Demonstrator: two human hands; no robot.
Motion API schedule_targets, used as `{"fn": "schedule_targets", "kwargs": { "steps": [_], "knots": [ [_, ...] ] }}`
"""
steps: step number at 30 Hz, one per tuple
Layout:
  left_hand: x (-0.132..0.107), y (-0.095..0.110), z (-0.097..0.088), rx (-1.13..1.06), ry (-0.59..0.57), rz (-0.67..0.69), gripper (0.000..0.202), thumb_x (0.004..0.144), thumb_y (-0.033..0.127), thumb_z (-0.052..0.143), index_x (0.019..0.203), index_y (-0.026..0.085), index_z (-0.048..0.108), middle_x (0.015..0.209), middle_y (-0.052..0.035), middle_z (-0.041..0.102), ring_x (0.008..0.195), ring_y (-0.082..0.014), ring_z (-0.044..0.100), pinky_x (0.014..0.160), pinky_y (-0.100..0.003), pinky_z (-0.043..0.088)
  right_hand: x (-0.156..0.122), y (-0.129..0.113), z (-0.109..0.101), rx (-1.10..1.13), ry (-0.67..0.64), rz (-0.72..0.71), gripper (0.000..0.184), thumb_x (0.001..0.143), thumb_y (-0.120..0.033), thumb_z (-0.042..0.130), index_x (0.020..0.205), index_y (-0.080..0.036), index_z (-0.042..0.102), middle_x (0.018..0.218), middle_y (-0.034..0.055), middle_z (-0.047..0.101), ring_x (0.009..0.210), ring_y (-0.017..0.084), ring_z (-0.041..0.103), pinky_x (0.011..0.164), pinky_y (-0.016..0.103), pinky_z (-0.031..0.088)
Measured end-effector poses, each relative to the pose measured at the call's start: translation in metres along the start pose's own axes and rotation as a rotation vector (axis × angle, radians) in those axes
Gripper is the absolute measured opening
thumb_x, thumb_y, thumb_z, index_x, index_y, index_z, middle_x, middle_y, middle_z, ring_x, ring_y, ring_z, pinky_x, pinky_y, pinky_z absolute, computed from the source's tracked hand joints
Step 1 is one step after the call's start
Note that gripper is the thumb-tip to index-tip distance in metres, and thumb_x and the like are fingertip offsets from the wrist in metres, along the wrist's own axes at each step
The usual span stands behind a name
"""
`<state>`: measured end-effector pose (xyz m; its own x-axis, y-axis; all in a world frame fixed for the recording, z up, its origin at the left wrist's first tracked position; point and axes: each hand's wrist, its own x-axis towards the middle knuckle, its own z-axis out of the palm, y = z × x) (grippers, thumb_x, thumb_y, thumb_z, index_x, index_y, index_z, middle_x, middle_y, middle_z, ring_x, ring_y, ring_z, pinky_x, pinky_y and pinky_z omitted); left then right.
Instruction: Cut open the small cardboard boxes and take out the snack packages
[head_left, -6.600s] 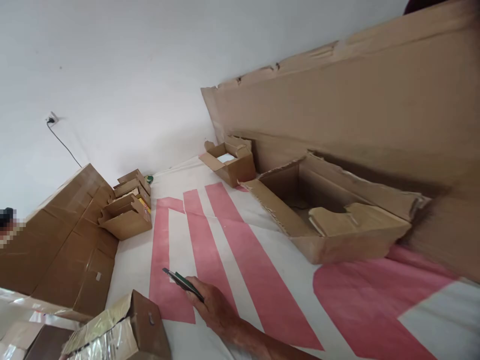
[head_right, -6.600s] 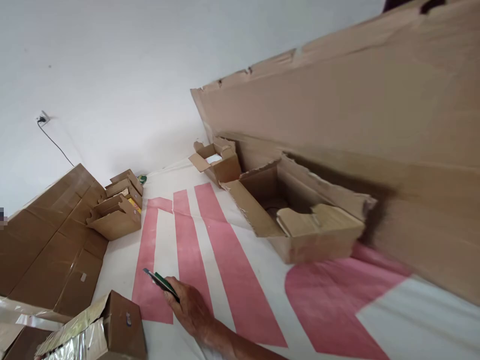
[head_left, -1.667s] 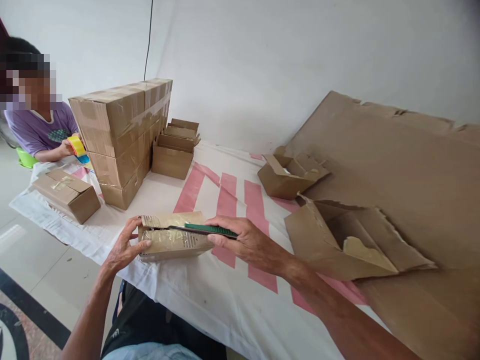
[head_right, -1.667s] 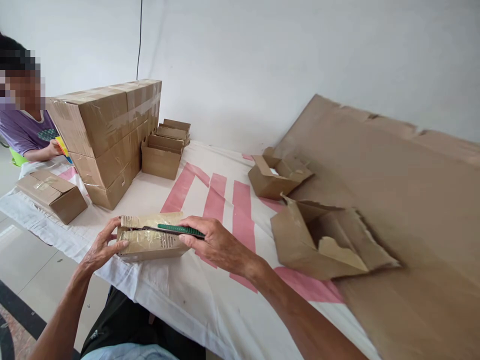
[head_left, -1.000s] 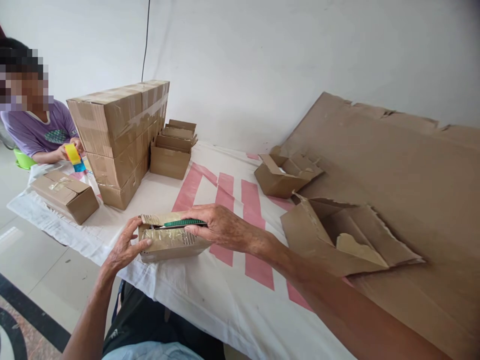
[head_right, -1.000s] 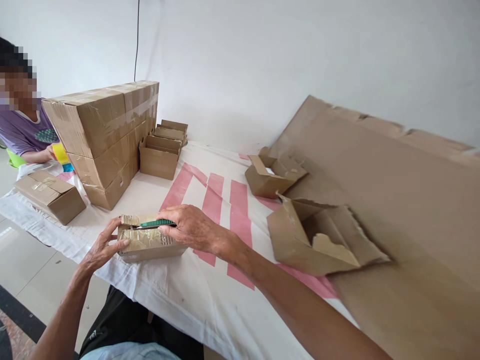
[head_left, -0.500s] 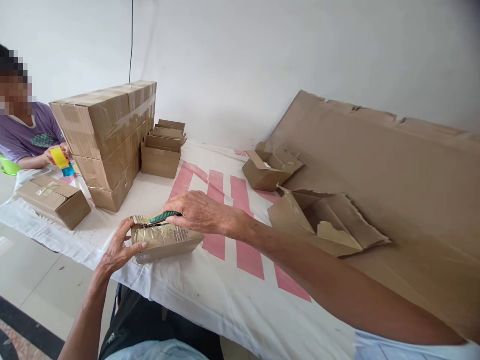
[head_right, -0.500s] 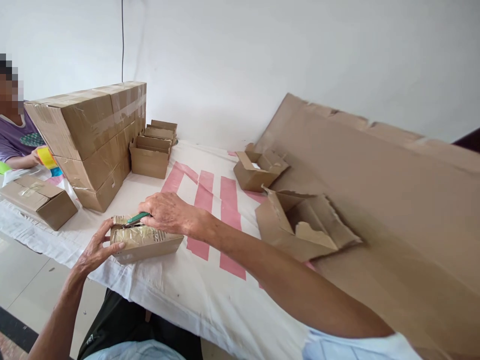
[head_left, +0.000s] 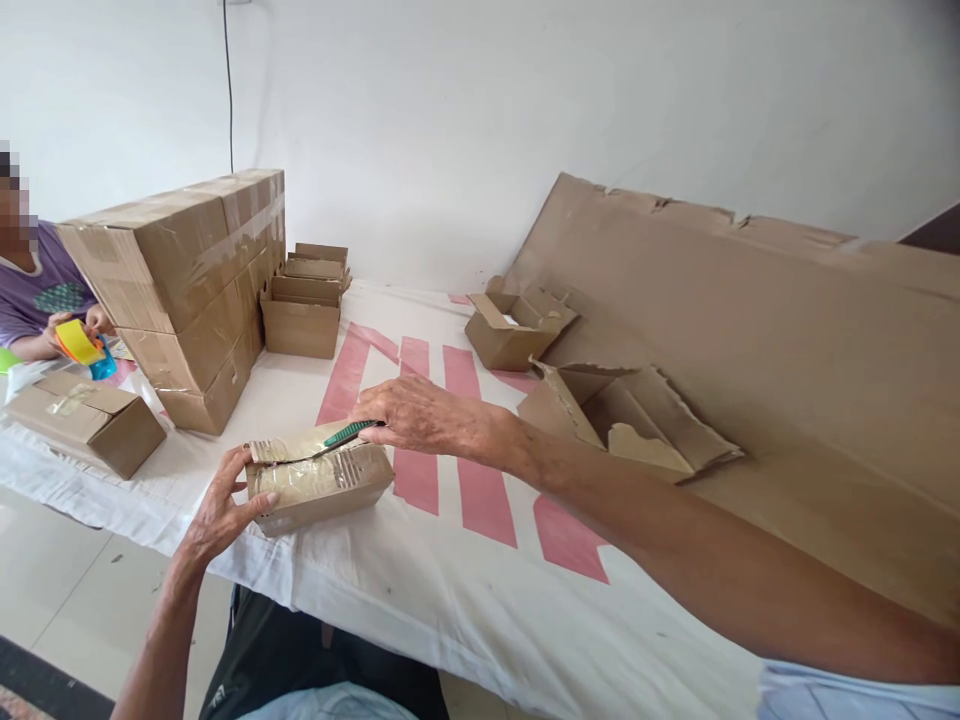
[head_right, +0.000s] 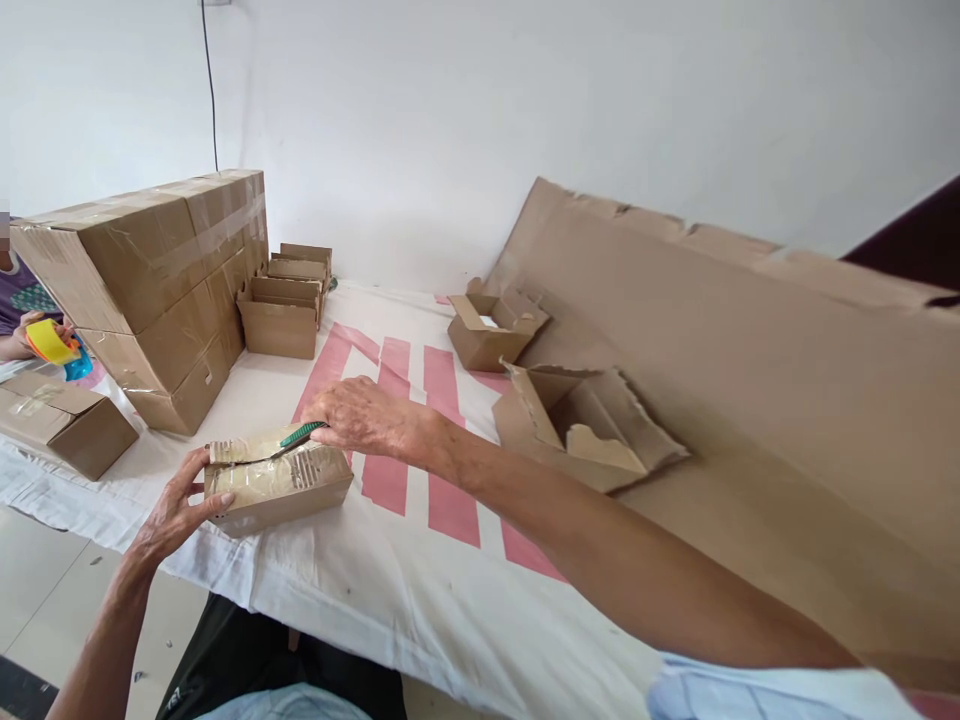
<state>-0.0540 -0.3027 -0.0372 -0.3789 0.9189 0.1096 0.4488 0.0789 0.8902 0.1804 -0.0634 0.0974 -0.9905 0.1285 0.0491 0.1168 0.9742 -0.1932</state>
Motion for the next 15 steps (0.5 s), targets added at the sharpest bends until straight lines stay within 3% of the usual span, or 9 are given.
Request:
{"fn": "schedule_targets", "kwargs": {
  "steps": [5,15],
  "knots": [
    [0.004,-0.002,0.005,-0.004,-0.028,-0.012,0.059,0.089,0.058,0.077,0.139,0.029,0.064,0.157,-0.0117,0.051,0.143,-0.0354,0.056,0.109,-0.049,0.057,-0.018,0.011,0.002,-0.064,-0.035,0.074,0.031,0.101,-0.022,0.055,0.114,-0.028,0.082,0.106,0.0037,0.079,0.089,0.020,0.068,0.066,0.030,0.034],
    [0.005,-0.001,0.005,0.048,-0.047,-0.003,0.059,0.091,0.059,0.073,0.141,0.030,0.062,0.159,-0.0121,0.050,0.144,-0.0357,0.055,0.108,-0.050,0.056,-0.042,0.026,0.002,-0.195,-0.091,0.173,0.025,0.102,-0.020,0.053,0.096,-0.024,0.077,0.096,0.0051,0.077,0.082,0.019,0.066,0.063,0.029,0.031]
  ]
}}
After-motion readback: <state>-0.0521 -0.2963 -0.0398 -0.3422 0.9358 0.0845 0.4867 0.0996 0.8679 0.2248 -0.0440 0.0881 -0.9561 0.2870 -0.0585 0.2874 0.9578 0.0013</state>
